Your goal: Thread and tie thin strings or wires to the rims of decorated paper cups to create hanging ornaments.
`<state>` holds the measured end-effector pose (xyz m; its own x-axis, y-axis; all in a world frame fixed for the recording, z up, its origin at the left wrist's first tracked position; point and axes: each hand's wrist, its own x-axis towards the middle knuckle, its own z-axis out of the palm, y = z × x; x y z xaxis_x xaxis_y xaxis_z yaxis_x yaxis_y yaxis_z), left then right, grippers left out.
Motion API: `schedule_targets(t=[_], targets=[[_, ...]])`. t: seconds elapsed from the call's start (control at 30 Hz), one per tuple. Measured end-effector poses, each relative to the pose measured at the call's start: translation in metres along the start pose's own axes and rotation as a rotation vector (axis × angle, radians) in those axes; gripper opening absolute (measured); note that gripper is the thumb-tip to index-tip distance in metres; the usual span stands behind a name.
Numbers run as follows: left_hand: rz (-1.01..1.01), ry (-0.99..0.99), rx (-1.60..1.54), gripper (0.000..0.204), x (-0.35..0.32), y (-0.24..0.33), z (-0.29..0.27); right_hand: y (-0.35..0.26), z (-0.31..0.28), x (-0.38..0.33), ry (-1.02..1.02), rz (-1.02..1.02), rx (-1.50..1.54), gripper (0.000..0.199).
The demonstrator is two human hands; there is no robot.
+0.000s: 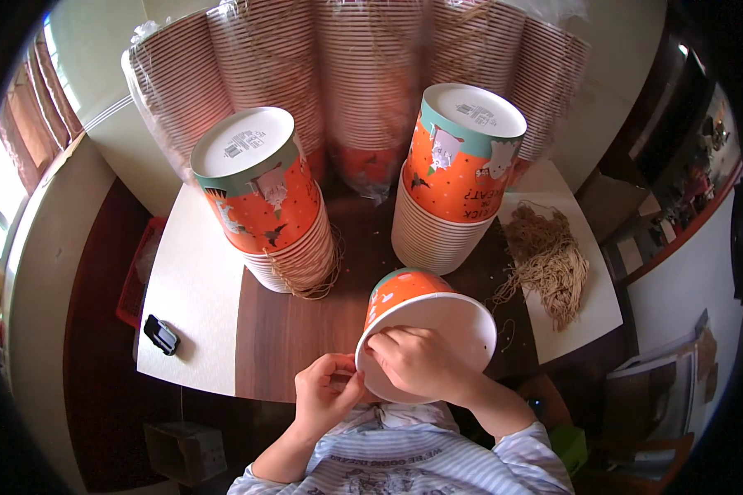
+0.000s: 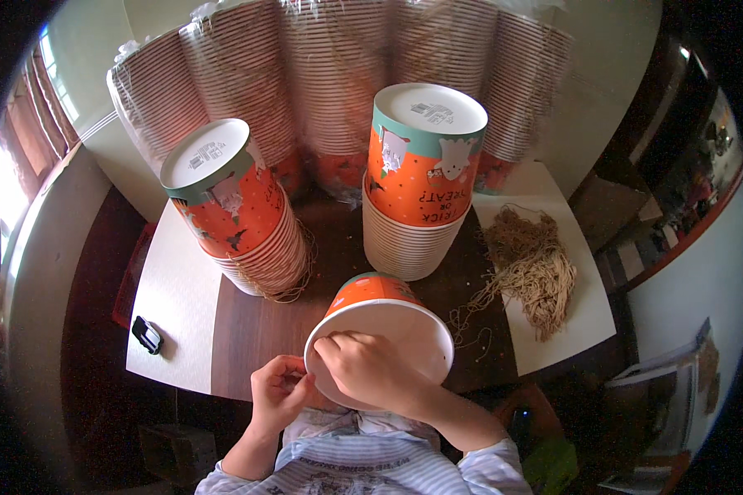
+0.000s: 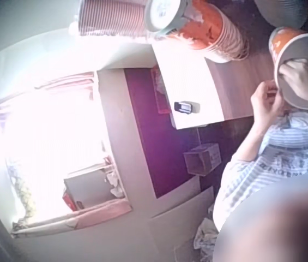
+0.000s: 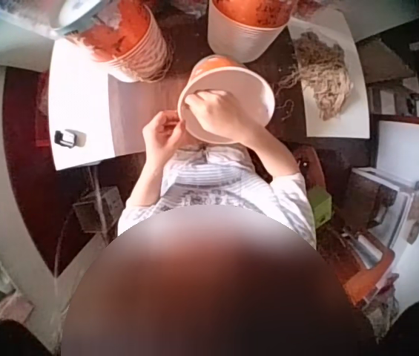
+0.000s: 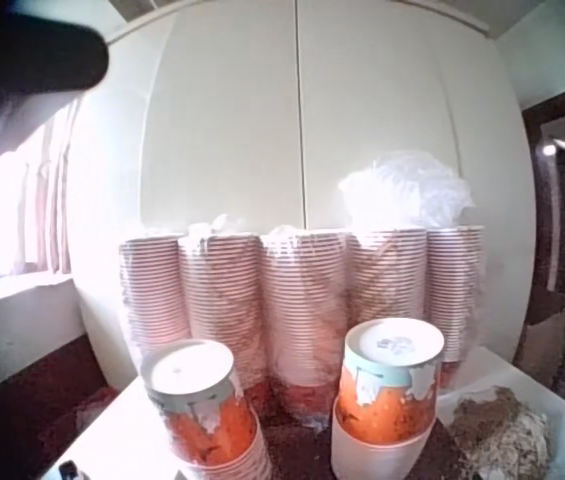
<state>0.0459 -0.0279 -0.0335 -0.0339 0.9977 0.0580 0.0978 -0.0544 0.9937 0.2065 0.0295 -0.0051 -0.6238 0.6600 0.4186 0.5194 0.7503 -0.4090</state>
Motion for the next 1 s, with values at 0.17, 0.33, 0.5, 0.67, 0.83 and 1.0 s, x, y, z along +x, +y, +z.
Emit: schedule_targets(t=[0.17, 0.33, 0.5, 0.67, 0.83, 1.0], targets=[[-0.017, -0.028, -0.036, 0.01, 0.0, -0.002, -0.001, 0.0, -0.001, 0.0, -0.002, 0.028, 0.024, 0.008], [0.106, -0.039, 0.008, 0.008, 0.004, 0.001, 0.001, 0.001, -0.001, 0.001, 0.008, 0.048, 0.077, 0.006], [0.108, -0.052, -0.044, 0.01, 0.004, 0.003, 0.003, 0.004, 0.001, 0.001, 0.028, 0.071, 0.086, 0.006], [0.043, -0.06, -0.097, 0.018, 0.001, 0.005, 0.005, 0.009, -0.003, 0.002, 0.001, 0.095, 0.222, 0.006], [0.034, -0.059, -0.129, 0.024, -0.004, 0.005, 0.003, 0.016, -0.02, 0.008, -0.196, 0.139, 0.355, 0.009], [0.056, 0.022, -0.155, 0.023, -0.002, 0.001, 0.009, 0.019, -0.024, 0.018, -0.462, 0.156, 0.349, 0.01]])
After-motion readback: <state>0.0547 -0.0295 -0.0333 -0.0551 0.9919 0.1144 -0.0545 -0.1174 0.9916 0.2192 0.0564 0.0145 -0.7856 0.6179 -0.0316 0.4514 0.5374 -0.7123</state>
